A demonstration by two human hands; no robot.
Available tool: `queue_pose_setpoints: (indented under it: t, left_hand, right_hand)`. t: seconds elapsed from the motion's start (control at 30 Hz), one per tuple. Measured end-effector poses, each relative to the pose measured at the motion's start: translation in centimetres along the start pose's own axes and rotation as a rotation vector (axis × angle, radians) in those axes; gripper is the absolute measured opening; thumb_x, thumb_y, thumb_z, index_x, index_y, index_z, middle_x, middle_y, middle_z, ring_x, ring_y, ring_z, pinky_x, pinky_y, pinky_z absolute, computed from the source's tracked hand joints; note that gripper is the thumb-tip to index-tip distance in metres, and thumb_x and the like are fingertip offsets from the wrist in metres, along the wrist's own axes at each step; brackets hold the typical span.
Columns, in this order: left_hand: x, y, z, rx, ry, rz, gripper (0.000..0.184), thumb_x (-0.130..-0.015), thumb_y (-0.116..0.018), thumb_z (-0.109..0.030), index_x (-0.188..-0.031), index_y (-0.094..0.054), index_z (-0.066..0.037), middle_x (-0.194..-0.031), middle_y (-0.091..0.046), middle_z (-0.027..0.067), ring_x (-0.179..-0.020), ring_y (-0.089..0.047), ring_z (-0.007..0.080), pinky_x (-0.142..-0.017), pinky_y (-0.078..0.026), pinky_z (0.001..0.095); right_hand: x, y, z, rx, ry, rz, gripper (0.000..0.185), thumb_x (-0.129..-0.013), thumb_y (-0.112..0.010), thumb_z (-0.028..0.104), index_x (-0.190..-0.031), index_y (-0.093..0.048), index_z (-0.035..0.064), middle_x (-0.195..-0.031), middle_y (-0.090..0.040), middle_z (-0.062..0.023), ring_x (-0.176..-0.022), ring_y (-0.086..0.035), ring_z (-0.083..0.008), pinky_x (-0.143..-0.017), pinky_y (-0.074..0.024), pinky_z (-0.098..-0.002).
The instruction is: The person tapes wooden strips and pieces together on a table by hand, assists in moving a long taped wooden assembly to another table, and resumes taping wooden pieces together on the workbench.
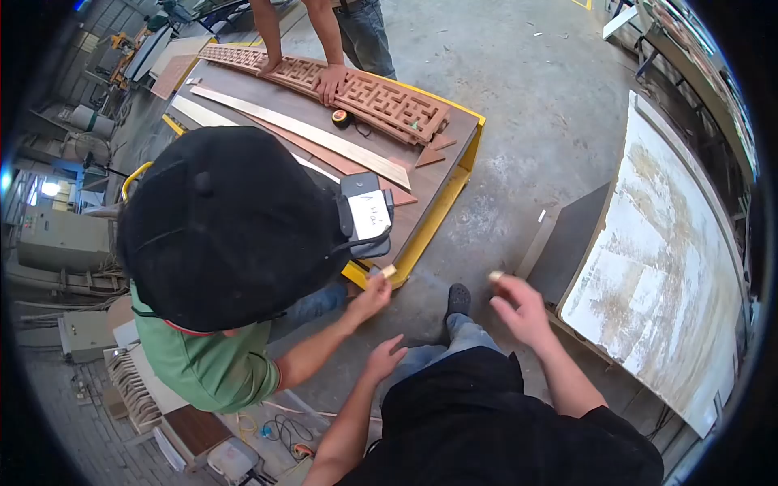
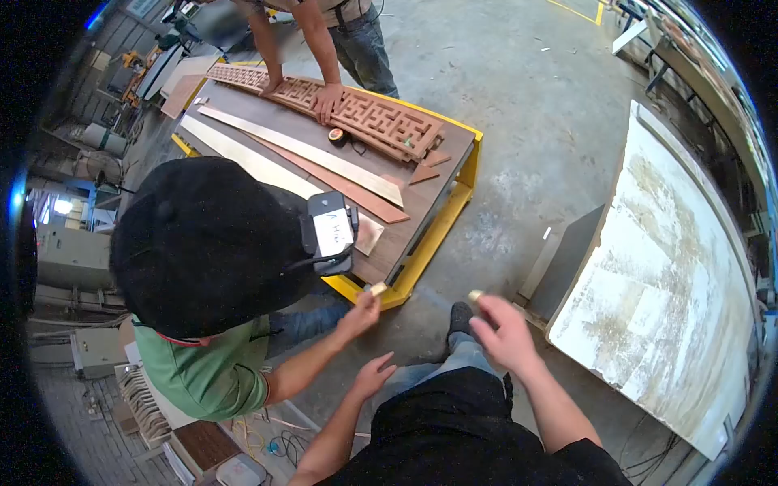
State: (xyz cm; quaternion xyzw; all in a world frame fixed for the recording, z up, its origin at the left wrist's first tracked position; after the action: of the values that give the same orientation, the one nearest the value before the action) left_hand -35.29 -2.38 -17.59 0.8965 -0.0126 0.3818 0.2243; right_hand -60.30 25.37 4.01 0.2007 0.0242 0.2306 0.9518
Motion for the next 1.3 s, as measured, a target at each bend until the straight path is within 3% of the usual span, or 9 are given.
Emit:
queue_pose_setpoints:
  t: [0.2,0.43,0.57,0.63,0.77,0.83,1.03,1.2,1.3]
  left_hand:
    - [2.6,-1.3,-3.7,-0.082,-0.143,-0.033,0.056,-0.095,-0.069,-0.033,-0.143,-0.055,-0.008,-0.139,-0.06,0.0188,-0.127,-0.059,0.0295,-0.104,-0.047,0.0367]
    - [11.7,-3.2,13.5,0.316,0.217,-0.319,0.054,-0.096,-0.069,-0.032,-0.139,-0.058,-0.001,-0.129,-0.067,0.0207,-0.118,-0.066,0.0285,-0.101,-0.049,0.0353]
    - [16.5,-9.8,26.5,0.395,0.328,-0.367,0.051,-0.098,-0.065,-0.034,-0.135,-0.06,0.0,-0.128,-0.068,0.0192,-0.118,-0.065,0.0294,-0.102,-0.048,0.0372]
    - [19.9,-11.4,24.9,0.166,0.459,-0.289,0.05,-0.098,-0.063,-0.035,-0.133,-0.061,0.0,-0.127,-0.068,0.0187,-0.118,-0.065,0.0295,-0.102,-0.048,0.038]
    - [21.6,-18.1,30.0,0.63,0.516,-0.335,0.046,-0.097,-0.064,-0.033,-0.133,-0.064,-0.004,-0.126,-0.07,0.0139,-0.115,-0.064,0.0218,-0.098,-0.049,0.0349]
    - [20.6,-18.5,28.2,0.883,0.344,-0.336,0.041,-0.099,-0.061,-0.032,-0.134,-0.063,-0.009,-0.111,-0.07,0.0067,-0.092,-0.067,0.021,-0.078,-0.054,0.0349]
    - [17.8,-13.0,21.7,0.79,0.42,-0.481,0.038,-0.097,-0.063,-0.029,-0.128,-0.066,-0.007,-0.112,-0.071,0.009,-0.096,-0.067,0.023,-0.084,-0.053,0.0363]
    - [13.0,-5.4,10.7,0.881,0.223,-0.532,0.035,-0.095,-0.065,-0.026,-0.123,-0.069,-0.005,-0.112,-0.073,0.0108,-0.1,-0.067,0.0247,-0.089,-0.052,0.0375]
    - [6.2,-1.1,7.4,0.664,0.288,-0.473,0.043,-0.095,-0.067,-0.029,-0.13,-0.065,-0.004,-0.117,-0.072,0.0115,-0.104,-0.066,0.0208,-0.09,-0.052,0.0343]
  right_hand:
    - [-1.4,11.2,-1.2,0.217,0.012,-0.36,0.05,-0.088,-0.069,0.009,-0.136,-0.056,0.002,-0.123,-0.066,-0.016,-0.112,-0.064,-0.0303,-0.1,-0.0486,-0.0386]
    - [0.3,12.1,0.0,0.778,0.225,-0.351,0.046,-0.084,-0.071,0.01,-0.128,-0.06,0.0041,-0.118,-0.065,-0.0181,-0.114,-0.059,-0.0375,-0.108,-0.0414,-0.0449]
    - [0.4,11.7,0.1,0.78,0.187,-0.342,0.044,-0.085,-0.071,0.014,-0.127,-0.062,0.0058,-0.115,-0.066,-0.0166,-0.114,-0.059,-0.0356,-0.111,-0.0384,-0.0461]
    - [0.5,11.8,-0.4,0.769,0.175,-0.337,0.043,-0.085,-0.071,0.016,-0.126,-0.063,0.0065,-0.114,-0.067,-0.0153,-0.114,-0.059,-0.0348,-0.112,-0.0369,-0.0465]
    - [0.2,11.8,-0.9,0.782,0.176,-0.335,0.044,-0.084,-0.072,0.019,-0.125,-0.064,0.0066,-0.115,-0.068,-0.0149,-0.115,-0.06,-0.0327,-0.114,-0.0343,-0.0478]
    - [-0.5,11.4,-1.8,0.85,0.149,-0.287,0.045,-0.082,-0.074,0.023,-0.123,-0.065,0.0063,-0.115,-0.068,-0.0147,-0.116,-0.06,-0.0313,-0.116,-0.0313,-0.0496]
    - [-6.0,7.5,0.1,0.944,0.091,-0.138,0.053,-0.082,-0.074,0.031,-0.128,-0.063,0.0059,-0.119,-0.068,-0.0163,-0.12,-0.059,-0.0329,-0.118,-0.0326,-0.0486]
    - [-13.5,3.9,-3.3,0.871,-0.131,0.456,0.057,-0.087,-0.067,0.042,-0.134,-0.061,0.0103,-0.128,-0.065,-0.0198,-0.121,-0.059,-0.0379,-0.105,-0.0468,-0.0456]
    - [-17.6,3.1,-5.4,0.856,-0.073,0.537,0.057,-0.088,-0.066,0.045,-0.134,-0.061,0.0108,-0.127,-0.065,-0.02,-0.119,-0.061,-0.0385,-0.102,-0.0486,-0.0468]
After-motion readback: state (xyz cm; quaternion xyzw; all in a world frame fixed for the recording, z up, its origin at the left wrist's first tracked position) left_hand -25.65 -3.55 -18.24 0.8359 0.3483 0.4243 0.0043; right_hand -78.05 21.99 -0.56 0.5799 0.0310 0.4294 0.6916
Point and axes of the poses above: each hand's wrist, its own x-axis away from the middle knuckle, its own y-axis out of the back of the hand, z = x × y, the point moved 8 cm from there along -x, towards the middle knuckle
